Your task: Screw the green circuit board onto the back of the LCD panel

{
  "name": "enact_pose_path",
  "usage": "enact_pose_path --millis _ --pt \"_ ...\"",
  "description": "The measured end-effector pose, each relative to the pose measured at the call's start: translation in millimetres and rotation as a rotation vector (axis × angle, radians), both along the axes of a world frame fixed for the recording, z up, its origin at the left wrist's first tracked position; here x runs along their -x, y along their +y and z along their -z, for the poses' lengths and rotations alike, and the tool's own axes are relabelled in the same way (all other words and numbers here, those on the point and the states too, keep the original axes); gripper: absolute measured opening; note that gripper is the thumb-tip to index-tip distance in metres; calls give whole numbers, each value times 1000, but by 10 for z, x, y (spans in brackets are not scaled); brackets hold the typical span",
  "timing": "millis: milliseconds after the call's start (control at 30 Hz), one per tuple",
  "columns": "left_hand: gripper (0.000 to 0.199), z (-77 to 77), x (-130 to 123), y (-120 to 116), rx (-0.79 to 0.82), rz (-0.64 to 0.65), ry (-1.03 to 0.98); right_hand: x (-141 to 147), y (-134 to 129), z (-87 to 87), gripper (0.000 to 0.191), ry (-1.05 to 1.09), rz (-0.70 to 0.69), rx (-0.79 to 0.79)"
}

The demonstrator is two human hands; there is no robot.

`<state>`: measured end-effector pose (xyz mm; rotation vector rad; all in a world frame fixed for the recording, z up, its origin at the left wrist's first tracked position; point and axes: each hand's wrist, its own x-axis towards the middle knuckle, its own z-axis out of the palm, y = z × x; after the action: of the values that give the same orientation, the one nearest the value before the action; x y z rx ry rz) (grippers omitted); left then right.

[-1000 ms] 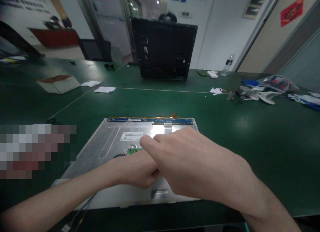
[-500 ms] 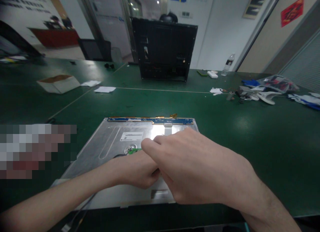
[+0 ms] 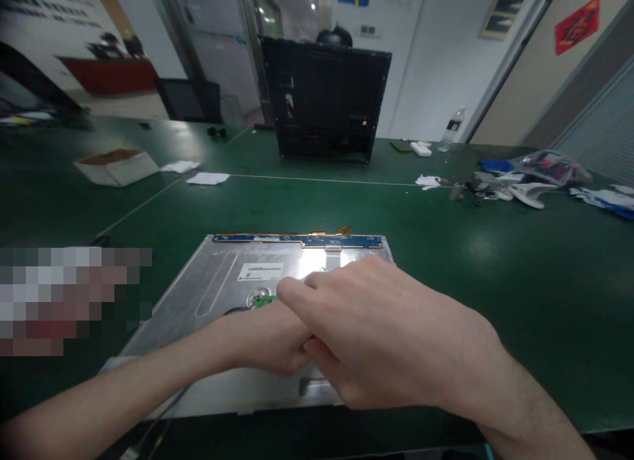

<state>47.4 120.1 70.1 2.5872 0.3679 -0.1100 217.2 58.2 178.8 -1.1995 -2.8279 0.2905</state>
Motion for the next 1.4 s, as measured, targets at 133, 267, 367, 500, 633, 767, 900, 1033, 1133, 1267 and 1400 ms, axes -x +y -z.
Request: enact_pose_path --millis 133,267,367,500,633,767,900,1033,1133,1267,1400 --pt "14 -35 4 1 -24 0 32 -14 -15 -10 21 4 -22 21" --pt "11 -21 1 -7 -44 -8 46 -3 23 11 24 -14 -13 -17" --pt "11 -4 -4 -17 -60 -3 50 17 49 25 21 -37 20 -57" --pt "8 -14 -3 -22 -63 1 58 24 39 18 17 -61 26 -50" --pt "15 -34 1 -9 -53 -17 66 0 9 4 24 -28 -16 -13" --pt "14 -30 -3 -1 -59 2 66 -9 6 4 25 -6 -31 -25" --pt "10 -29 -11 -16 -71 -6 77 15 29 6 25 -54 -5 -87" --pt "7 -46 -19 -29 -99 -2 78 41 51 11 19 -81 15 -101" --pt "8 -43 -22 -29 -125 4 40 34 54 18 15 -89 32 -86" --pt "10 -15 -14 -28 -96 -3 32 -5 37 19 13 -48 19 -55" --pt "11 -8 -8 -27 -84 -13 49 -6 32 15 16 -31 6 -37"
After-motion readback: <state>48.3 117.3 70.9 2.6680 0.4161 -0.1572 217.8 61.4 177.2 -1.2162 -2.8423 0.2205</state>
